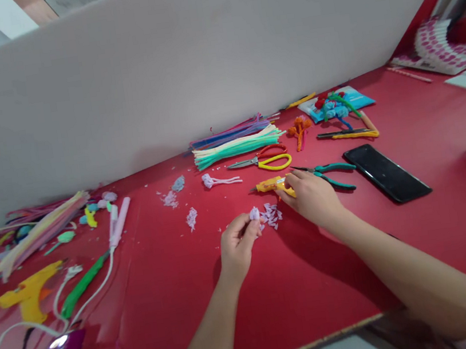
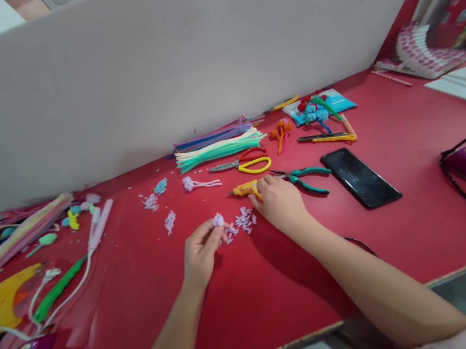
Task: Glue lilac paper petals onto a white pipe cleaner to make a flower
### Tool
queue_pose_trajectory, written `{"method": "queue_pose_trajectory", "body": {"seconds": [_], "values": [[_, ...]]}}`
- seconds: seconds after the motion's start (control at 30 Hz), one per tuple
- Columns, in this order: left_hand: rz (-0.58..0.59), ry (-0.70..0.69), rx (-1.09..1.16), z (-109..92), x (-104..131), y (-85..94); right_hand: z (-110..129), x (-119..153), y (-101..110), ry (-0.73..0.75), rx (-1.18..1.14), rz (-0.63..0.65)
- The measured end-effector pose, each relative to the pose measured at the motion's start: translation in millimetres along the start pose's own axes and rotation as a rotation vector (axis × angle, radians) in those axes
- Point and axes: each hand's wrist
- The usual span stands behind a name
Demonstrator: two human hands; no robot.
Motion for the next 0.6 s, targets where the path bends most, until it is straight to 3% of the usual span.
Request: {"method": "queue_pose_trajectory", "body": {"seconds": [0.07,0.2,0.47,0.53,0.6], "values": [[-0.003,0.008,0.038,0.4,0.1,0.6,-8.1,-2.6,-4.8,-0.077,0.075,0.098],[0.002,0.082,0.172,4.8,-1.5,0.1,-17.6,-3.3,-16.6,-0.177,-0.018,0.207],[-0.057,0.128,0.339,7.1,-5.7,-1.2,-26.0,-11.8,-25.3,-0.250,-0.269,0.175],[-0.080,0.146,0.351,8.0,-7.4,0.0,-23.0,-13.6,-22.1,-0.289,-0.419,0.156],[-0.117,0.172,0.364,10.3,-9.3,1.7,-17.6,-13.3,-17.1,-0.340,-0.740,0.226]]}}
Point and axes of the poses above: each hand's wrist, its own x-axis away from the middle knuckle, its own y-axis out of the back of the hand, z = x × y, and after that the axes turned 3 degrees about -y, right-handed
